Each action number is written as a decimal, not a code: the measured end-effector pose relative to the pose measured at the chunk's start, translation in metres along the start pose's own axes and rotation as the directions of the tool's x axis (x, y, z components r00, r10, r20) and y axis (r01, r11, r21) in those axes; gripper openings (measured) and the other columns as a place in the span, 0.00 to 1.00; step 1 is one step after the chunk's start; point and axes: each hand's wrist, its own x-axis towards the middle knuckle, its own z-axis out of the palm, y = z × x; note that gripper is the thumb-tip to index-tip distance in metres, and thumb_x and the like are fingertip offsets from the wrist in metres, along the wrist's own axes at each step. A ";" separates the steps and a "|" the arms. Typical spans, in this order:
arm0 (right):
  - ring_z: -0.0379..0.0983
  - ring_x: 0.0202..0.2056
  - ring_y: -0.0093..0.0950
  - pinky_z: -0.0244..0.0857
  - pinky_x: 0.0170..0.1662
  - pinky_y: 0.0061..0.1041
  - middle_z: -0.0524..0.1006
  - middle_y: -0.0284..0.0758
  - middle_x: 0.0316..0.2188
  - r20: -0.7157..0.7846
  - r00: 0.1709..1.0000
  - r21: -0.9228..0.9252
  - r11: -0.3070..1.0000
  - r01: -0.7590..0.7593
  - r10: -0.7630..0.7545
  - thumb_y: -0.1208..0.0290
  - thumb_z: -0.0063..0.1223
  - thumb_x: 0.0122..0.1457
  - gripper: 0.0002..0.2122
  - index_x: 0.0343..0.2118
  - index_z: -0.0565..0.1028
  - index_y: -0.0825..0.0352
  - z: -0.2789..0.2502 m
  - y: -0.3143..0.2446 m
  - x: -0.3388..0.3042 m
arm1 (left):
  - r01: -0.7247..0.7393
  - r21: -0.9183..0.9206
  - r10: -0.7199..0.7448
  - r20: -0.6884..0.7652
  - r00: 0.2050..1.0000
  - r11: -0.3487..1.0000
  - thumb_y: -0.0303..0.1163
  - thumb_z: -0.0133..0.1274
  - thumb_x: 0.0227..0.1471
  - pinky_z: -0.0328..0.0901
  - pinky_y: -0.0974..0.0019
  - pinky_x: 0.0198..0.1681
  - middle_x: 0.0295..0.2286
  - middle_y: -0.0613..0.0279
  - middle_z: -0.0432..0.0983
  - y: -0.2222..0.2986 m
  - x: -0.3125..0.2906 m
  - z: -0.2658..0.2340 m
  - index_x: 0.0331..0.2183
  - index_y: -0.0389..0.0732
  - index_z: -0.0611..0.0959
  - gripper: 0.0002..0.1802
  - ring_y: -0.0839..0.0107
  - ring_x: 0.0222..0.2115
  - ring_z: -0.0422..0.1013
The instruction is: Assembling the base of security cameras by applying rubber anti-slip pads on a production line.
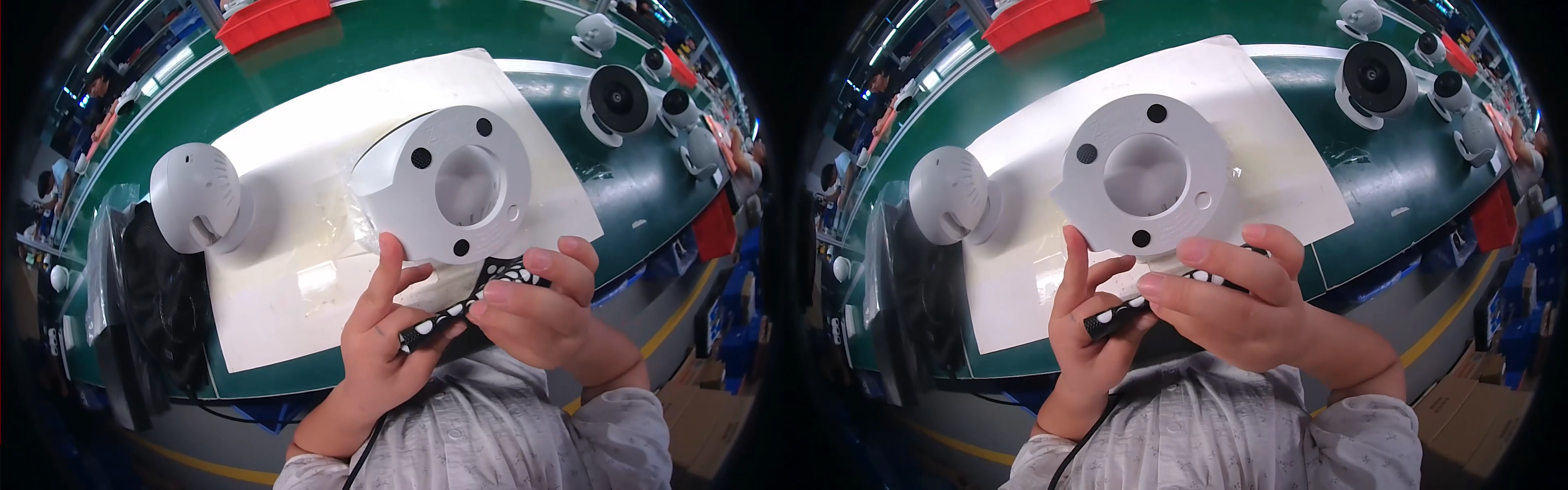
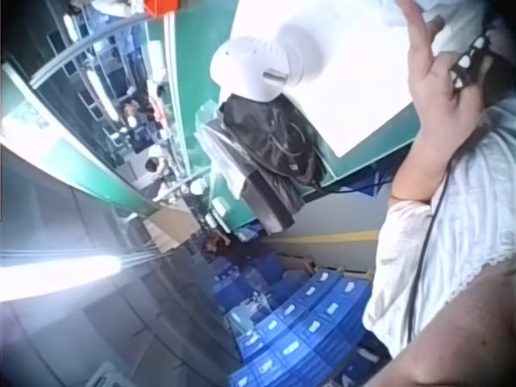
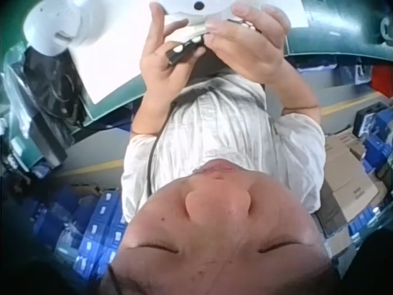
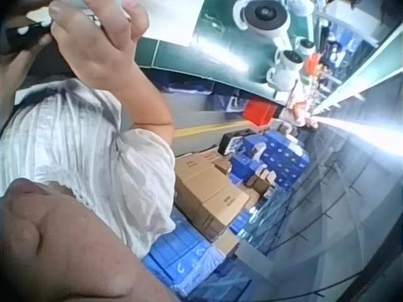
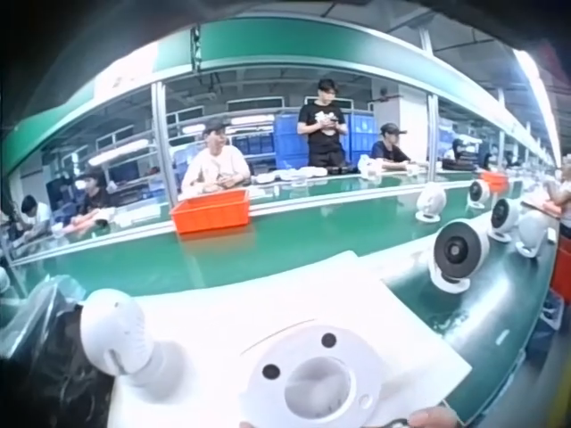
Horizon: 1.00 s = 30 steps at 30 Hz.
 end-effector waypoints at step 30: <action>0.60 0.47 0.33 0.44 0.51 0.35 0.68 0.39 0.42 0.312 0.892 -0.222 0.938 -0.266 0.327 0.68 0.48 0.47 0.13 0.35 0.72 0.69 -0.027 0.022 0.015 | 0.092 0.036 -0.093 0.021 0.995 0.995 0.22 0.60 0.32 0.62 0.65 0.42 0.52 0.42 0.48 0.002 -0.001 0.003 0.26 0.29 0.76 0.13 0.58 0.43 0.65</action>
